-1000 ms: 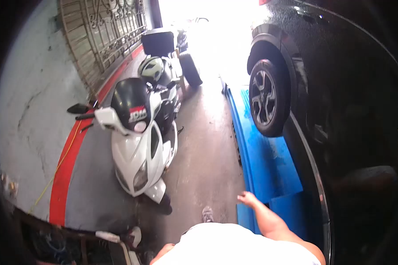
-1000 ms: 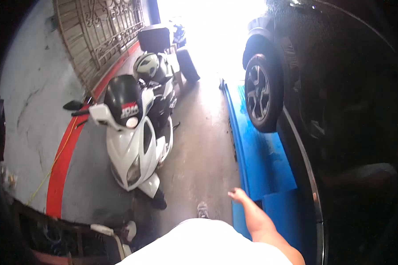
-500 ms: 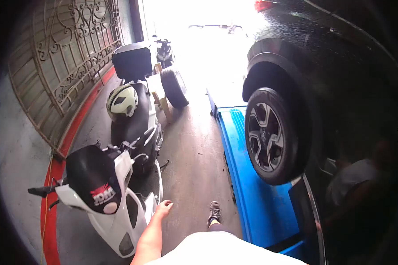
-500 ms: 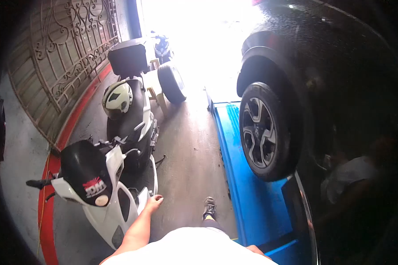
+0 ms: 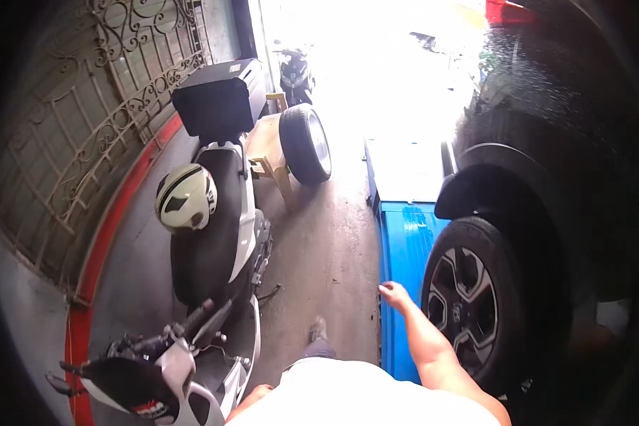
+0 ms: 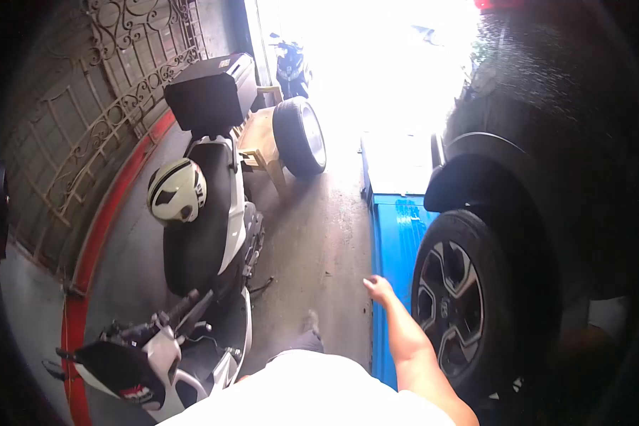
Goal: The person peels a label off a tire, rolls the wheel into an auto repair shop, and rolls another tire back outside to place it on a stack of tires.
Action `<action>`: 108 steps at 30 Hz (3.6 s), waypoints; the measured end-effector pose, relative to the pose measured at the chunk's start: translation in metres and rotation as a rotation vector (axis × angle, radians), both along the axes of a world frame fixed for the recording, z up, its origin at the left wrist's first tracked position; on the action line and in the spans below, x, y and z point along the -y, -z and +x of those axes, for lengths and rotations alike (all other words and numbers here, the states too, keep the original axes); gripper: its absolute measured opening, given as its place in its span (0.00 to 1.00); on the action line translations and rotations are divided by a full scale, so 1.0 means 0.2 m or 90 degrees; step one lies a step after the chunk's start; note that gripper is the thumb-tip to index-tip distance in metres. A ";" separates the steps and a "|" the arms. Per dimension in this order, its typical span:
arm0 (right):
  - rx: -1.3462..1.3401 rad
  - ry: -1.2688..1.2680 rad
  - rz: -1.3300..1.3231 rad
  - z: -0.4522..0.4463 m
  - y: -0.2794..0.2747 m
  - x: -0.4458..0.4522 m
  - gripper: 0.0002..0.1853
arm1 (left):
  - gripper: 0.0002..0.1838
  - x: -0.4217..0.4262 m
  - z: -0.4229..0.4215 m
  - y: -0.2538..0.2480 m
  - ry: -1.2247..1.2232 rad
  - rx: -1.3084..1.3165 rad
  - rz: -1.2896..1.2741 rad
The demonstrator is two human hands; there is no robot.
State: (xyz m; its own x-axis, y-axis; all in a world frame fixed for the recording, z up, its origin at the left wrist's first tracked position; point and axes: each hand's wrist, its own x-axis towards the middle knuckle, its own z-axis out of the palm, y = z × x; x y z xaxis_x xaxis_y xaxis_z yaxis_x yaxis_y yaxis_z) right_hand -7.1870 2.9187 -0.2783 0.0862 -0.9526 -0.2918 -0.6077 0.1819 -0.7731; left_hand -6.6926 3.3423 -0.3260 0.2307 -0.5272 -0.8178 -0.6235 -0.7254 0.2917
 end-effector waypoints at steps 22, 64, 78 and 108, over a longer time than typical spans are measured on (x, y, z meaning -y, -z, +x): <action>-0.163 0.218 0.588 -0.44 0.39 1.06 0.25 | 0.16 4.76 0.28 -0.30 -0.034 -0.024 -0.442; -0.162 0.214 0.578 -0.30 0.44 7.00 0.27 | 0.12 10.48 0.03 -0.44 0.116 -0.035 -0.579; -0.022 0.200 -0.017 -0.31 -0.15 10.62 0.29 | 0.14 11.96 -0.21 -0.12 0.229 0.038 -0.333; -0.044 0.281 0.393 -1.16 0.62 12.41 0.30 | 0.05 16.37 -1.48 -0.05 0.333 -0.124 -0.365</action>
State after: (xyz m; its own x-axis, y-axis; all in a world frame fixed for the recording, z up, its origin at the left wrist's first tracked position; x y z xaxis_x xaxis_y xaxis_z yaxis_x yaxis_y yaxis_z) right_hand -7.4194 0.4366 -0.4023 -0.3027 -0.5567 -0.7736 -0.4210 0.8063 -0.4155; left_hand -6.9891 0.0687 -0.3168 -0.2814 -0.8781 -0.3871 -0.7409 -0.0576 0.6692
